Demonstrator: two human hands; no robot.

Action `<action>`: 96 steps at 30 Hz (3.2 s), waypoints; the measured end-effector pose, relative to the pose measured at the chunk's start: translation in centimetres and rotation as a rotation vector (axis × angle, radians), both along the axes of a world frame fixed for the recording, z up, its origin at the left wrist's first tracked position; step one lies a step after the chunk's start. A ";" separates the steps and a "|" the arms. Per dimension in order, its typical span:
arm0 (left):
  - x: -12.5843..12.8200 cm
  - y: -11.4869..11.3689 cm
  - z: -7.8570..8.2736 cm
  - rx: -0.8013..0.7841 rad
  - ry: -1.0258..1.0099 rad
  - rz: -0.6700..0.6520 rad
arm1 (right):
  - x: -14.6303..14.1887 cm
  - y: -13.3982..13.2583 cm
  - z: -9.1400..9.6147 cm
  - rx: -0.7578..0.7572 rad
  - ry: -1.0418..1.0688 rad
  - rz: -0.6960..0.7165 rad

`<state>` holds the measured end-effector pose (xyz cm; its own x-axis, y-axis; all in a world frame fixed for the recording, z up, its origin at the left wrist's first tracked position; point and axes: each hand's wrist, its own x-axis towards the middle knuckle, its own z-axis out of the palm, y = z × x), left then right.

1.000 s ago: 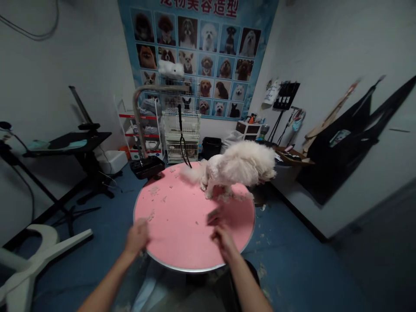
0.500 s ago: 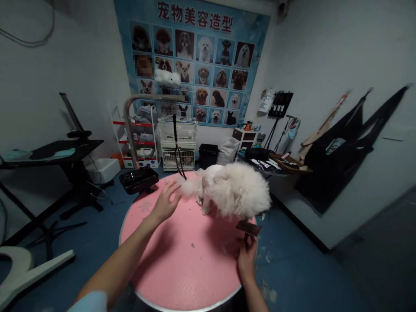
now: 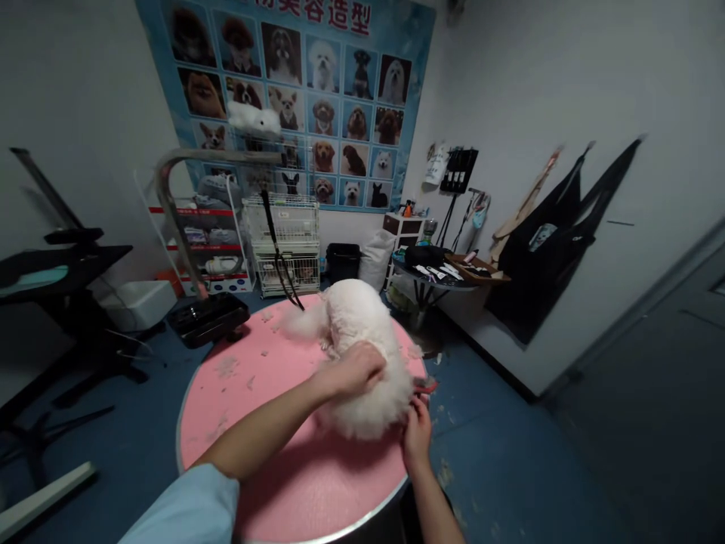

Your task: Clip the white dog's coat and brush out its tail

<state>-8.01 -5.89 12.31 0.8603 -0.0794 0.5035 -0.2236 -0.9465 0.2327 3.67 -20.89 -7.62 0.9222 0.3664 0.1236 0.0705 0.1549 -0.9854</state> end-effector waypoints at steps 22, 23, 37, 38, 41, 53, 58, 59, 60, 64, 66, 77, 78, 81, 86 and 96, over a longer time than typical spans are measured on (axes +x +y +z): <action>-5.2 -2.1 -5.3 -0.415 -0.268 0.689 | 4.6 -0.6 9.7 -0.477 -0.373 0.039; -5.2 -2.6 -5.1 -0.311 -0.265 0.650 | 5.3 -0.2 11.7 -0.420 -0.363 -0.047; -7.5 -2.3 -8.7 0.121 -0.183 0.383 | 2.6 10.1 25.9 -0.239 -0.642 0.266; -7.6 -2.4 -8.5 0.124 -0.175 0.382 | 2.4 10.1 25.5 -0.274 -0.669 0.368; -7.8 -2.5 -8.2 0.124 -0.138 0.386 | 2.5 10.7 24.9 -0.299 -0.661 0.266; -8.4 -1.9 -8.3 0.116 -0.130 0.395 | 0.9 11.8 23.9 -0.306 -0.687 0.250; -8.4 -1.7 -8.1 0.102 -0.161 0.445 | -0.4 12.0 23.1 -0.462 -0.845 0.448; -8.4 -1.6 -8.0 0.098 -0.168 0.449 | -0.4 12.1 23.1 -0.439 -0.842 0.343; -8.5 -1.6 -8.0 0.094 -0.179 0.445 | -0.4 12.2 23.1 -0.397 -0.829 0.254; -8.5 -1.5 -8.0 0.074 -0.194 0.421 | 0.0 12.4 23.6 -0.437 -0.897 0.446; -8.4 -1.5 -8.4 0.058 -0.184 0.424 | 0.6 12.5 24.1 -0.533 -0.976 0.427; -9.6 -2.4 -5.2 -0.009 -0.148 0.574 | 3.5 11.7 23.9 -0.354 -0.628 0.049; -9.3 -2.7 -4.5 -0.019 -0.177 0.600 | 3.6 11.9 23.9 -0.336 -0.618 0.057; -7.4 -3.2 -4.0 -0.010 -0.052 0.580 | 3.5 12.3 23.5 -0.415 -0.650 0.308; -5.8 -3.3 -7.6 0.028 0.122 0.513 | 1.9 11.7 22.7 -0.391 -0.675 0.190; -8.9 -3.8 -9.1 0.108 -0.007 0.472 | -0.7 10.8 22.3 -0.463 -0.864 0.324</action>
<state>-16.88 -9.69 3.26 0.8117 0.2668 0.5196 0.2352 -0.9636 0.1274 3.00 -10.14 14.71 0.4347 0.7618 0.4803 0.8050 -0.0896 -0.5864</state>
